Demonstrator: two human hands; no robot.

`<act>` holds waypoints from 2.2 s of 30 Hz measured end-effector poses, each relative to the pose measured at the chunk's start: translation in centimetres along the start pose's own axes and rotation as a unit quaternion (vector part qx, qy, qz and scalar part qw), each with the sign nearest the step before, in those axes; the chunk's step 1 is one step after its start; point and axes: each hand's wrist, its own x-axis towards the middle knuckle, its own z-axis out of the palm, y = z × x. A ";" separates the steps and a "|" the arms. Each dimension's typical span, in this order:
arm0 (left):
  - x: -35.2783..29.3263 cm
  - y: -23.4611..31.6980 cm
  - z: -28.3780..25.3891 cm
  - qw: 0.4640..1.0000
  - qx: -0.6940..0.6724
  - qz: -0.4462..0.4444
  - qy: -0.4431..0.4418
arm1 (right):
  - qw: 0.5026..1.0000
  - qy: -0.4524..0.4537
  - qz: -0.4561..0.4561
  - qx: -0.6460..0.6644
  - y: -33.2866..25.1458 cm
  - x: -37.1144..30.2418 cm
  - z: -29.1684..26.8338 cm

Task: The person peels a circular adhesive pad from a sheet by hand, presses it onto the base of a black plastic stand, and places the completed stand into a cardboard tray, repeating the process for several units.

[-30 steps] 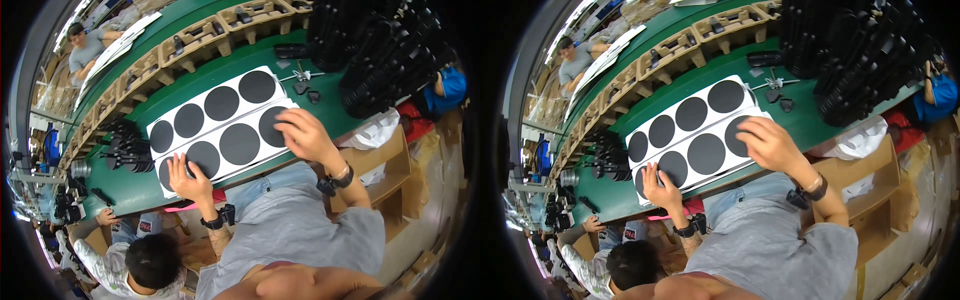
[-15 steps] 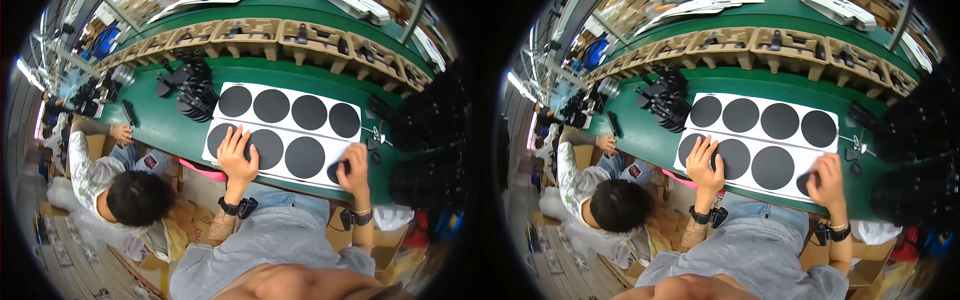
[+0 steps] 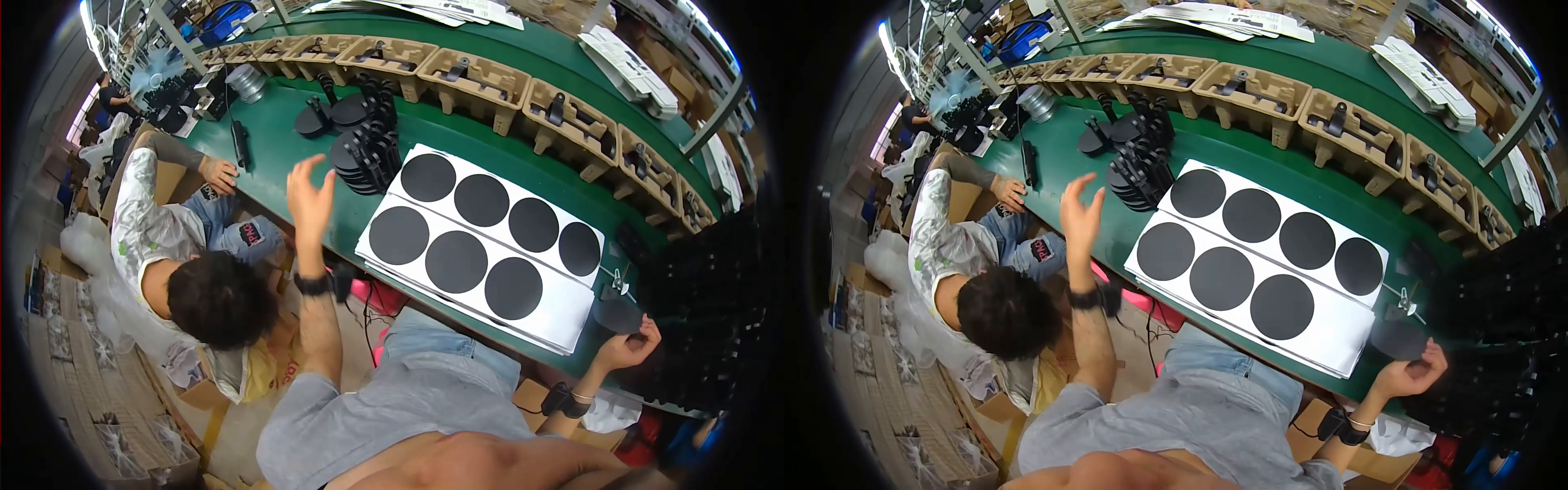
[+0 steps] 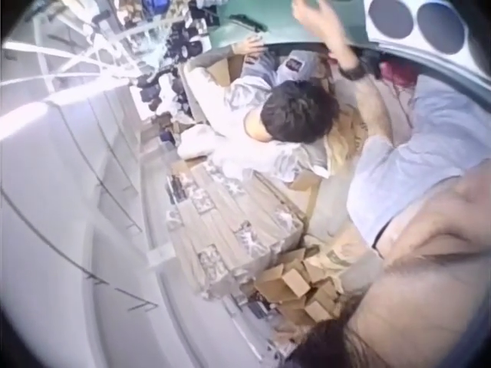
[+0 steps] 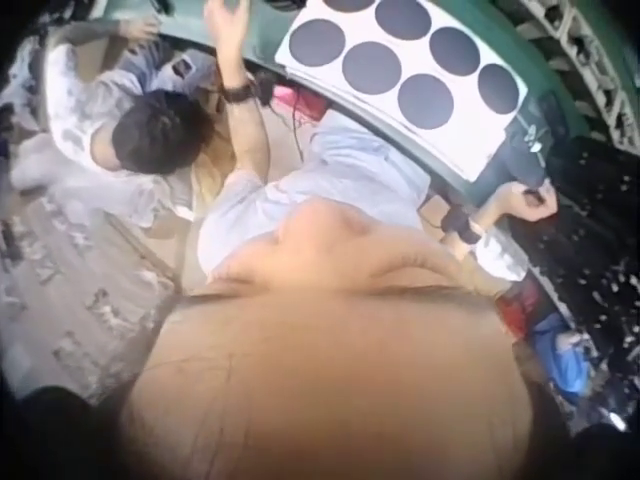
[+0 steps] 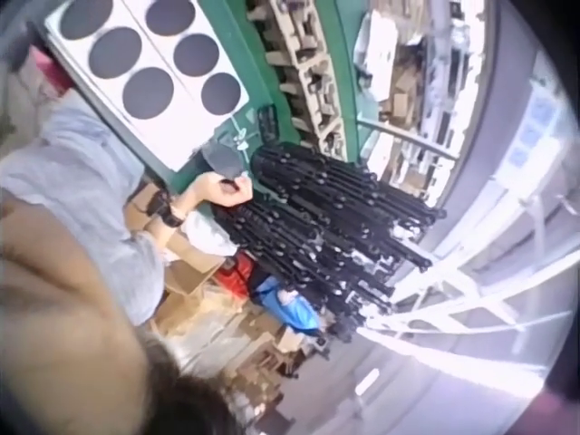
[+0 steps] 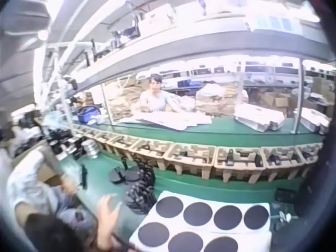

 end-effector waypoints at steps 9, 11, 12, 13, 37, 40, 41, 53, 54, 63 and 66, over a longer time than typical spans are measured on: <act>9.4 -4.9 3.7 0.940 -0.092 0.100 -0.312 | 0.987 -0.137 -0.015 0.081 -4.4 0.8 5.2; 9.6 -4.6 3.6 0.937 -0.085 0.106 -0.322 | 0.985 -0.139 -0.011 0.099 -4.8 -0.2 5.7; 9.0 -4.4 3.5 0.944 -0.089 0.091 -0.304 | 0.983 -0.144 -0.006 0.117 -5.1 -0.8 5.8; 8.4 -4.2 3.3 0.950 -0.092 0.077 -0.287 | 0.984 -0.139 0.000 0.112 -5.8 -1.1 6.1; -13.6 15.7 2.9 0.622 -0.739 -0.109 -0.232 | 0.626 -0.343 0.473 0.517 -16.0 -4.4 12.2; -13.9 16.6 2.7 0.617 -0.738 -0.103 -0.256 | 0.627 -0.341 0.478 0.513 -15.8 -4.9 11.9; -14.0 16.6 2.7 0.618 -0.737 -0.103 -0.255 | 0.625 -0.342 0.478 0.513 -15.8 -5.0 11.9; -14.6 17.1 2.7 0.640 -0.712 -0.105 -0.270 | 0.660 -0.348 0.470 0.472 -15.5 -4.6 11.6; -14.5 17.4 2.6 0.637 -0.711 -0.127 -0.271 | 0.662 -0.352 0.465 0.471 -15.3 -4.6 11.7; -13.9 15.5 2.1 0.683 -0.673 -0.103 -0.264 | 0.739 -0.380 0.435 0.346 -16.3 -4.4 13.7; -13.4 14.8 2.2 0.671 -0.683 -0.115 -0.265 | 0.856 -0.383 0.282 0.202 -16.4 -3.7 14.1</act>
